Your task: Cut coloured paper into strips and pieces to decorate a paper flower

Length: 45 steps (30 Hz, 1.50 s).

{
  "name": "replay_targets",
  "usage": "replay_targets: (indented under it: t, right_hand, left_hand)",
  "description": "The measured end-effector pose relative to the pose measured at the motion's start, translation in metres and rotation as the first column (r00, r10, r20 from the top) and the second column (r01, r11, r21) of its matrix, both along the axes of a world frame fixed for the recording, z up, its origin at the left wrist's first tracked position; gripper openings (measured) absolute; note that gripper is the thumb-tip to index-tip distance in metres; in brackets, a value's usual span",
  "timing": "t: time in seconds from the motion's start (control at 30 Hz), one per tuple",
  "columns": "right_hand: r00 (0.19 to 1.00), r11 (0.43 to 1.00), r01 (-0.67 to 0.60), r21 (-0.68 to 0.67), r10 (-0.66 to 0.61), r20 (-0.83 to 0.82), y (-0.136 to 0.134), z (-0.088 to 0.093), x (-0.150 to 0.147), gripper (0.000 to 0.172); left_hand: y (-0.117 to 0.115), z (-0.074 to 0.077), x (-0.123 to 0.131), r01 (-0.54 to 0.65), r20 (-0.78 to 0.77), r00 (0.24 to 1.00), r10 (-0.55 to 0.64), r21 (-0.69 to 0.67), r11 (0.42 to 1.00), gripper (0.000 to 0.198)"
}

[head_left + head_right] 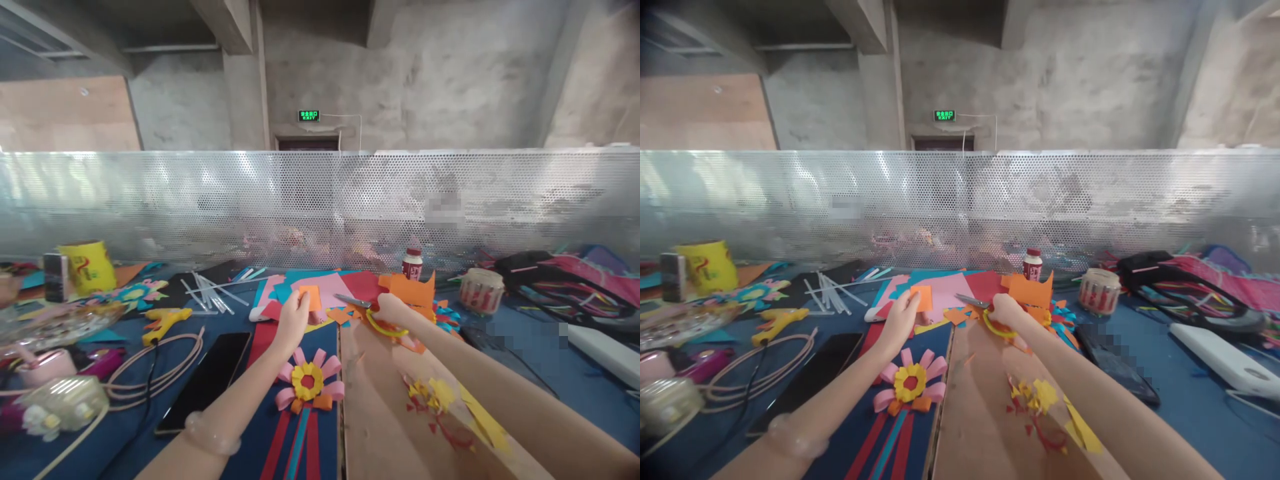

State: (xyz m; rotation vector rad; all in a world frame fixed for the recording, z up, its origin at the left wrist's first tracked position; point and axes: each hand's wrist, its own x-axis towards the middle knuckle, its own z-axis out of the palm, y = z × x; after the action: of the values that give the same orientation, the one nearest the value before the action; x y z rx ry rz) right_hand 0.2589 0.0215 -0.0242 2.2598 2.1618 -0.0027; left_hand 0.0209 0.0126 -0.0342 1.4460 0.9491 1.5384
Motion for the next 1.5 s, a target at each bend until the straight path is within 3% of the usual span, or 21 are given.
replay_targets:
  t: [0.1, 0.23, 0.4, 0.63, 0.83, 0.93, 1.03, 1.2, 1.3, 1.4, 1.47, 1.5]
  right_hand:
    - [0.998, 0.998, -0.056, -0.019, 0.057, 0.042, -0.001, 0.008, 0.002, 0.028]
    - [0.984, 0.986, -0.158, 0.059, 0.152, 0.093, -0.008, 0.014, -0.015, 0.028]
    - [0.913, 0.907, -0.402, 0.126, 0.386, 0.131, -0.017, -0.002, -0.06, 0.031]
    - [0.9, 0.897, -0.413, 0.157, 0.375, 0.224, -0.01, -0.026, -0.078, 0.027]
    - [0.873, 0.847, -0.466, 0.255, 0.394, 0.287, -0.018, -0.016, -0.067, 0.025]
    - [0.882, 0.822, -0.453, 0.346, 0.357, 0.307, -0.042, -0.003, -0.058, 0.03]
    - [0.881, 0.799, -0.454, 0.395, 0.338, 0.33, -0.083, 0.002, -0.049, 0.028]
    - [0.808, 0.743, -0.575, 0.343, 0.449, 0.382, -0.151, -0.019, -0.046, 0.023]
    - [0.796, 0.72, -0.602, 0.344, 0.514, 0.318, -0.168, -0.03, -0.047, 0.018]
    - [0.794, 0.726, -0.588, 0.357, 0.603, 0.082, -0.17, -0.022, -0.048, 0.016]
    - [0.81, 0.785, -0.526, 0.328, 0.58, -0.09, -0.161, -0.009, -0.044, 0.012]
    - [0.862, 0.854, -0.435, 0.286, 0.487, -0.142, -0.152, -0.002, -0.04, 0.012]
  left_hand:
    - [-0.003, 0.001, 0.001, 0.051, 0.016, 0.999, -0.051, -0.031, 0.998, 0.017]
    - [-0.009, 0.004, 0.005, 0.116, 0.049, 0.992, -0.113, -0.081, 0.99, 0.016]
    - [-0.012, 0.004, 0.008, 0.142, 0.061, 0.989, -0.135, -0.131, 0.981, 0.013]
    - [-0.015, 0.005, 0.01, 0.153, 0.048, 0.988, -0.148, -0.123, 0.981, 0.008]
    - [-0.017, 0.003, 0.011, 0.149, 0.012, 0.989, -0.149, -0.092, 0.985, 0.013]
    - [-0.02, 0.003, 0.01, 0.162, -0.003, 0.987, -0.162, -0.07, 0.984, 0.017]
    - [-0.022, 0.001, 0.012, 0.166, -0.012, 0.986, -0.167, -0.058, 0.984, 0.019]
    - [-0.029, 0.0, 0.018, 0.174, -0.035, 0.984, -0.176, -0.06, 0.983, 0.018]
    - [-0.037, 0.004, 0.023, 0.194, -0.051, 0.979, -0.197, -0.06, 0.979, 0.015]
    - [-0.047, 0.011, 0.028, 0.206, -0.061, 0.976, -0.209, -0.058, 0.977, 0.013]
    - [-0.054, 0.016, 0.031, 0.2, -0.07, 0.977, -0.203, -0.048, 0.979, 0.012]
    - [-0.057, 0.019, 0.032, 0.199, -0.077, 0.976, -0.202, -0.043, 0.979, 0.011]
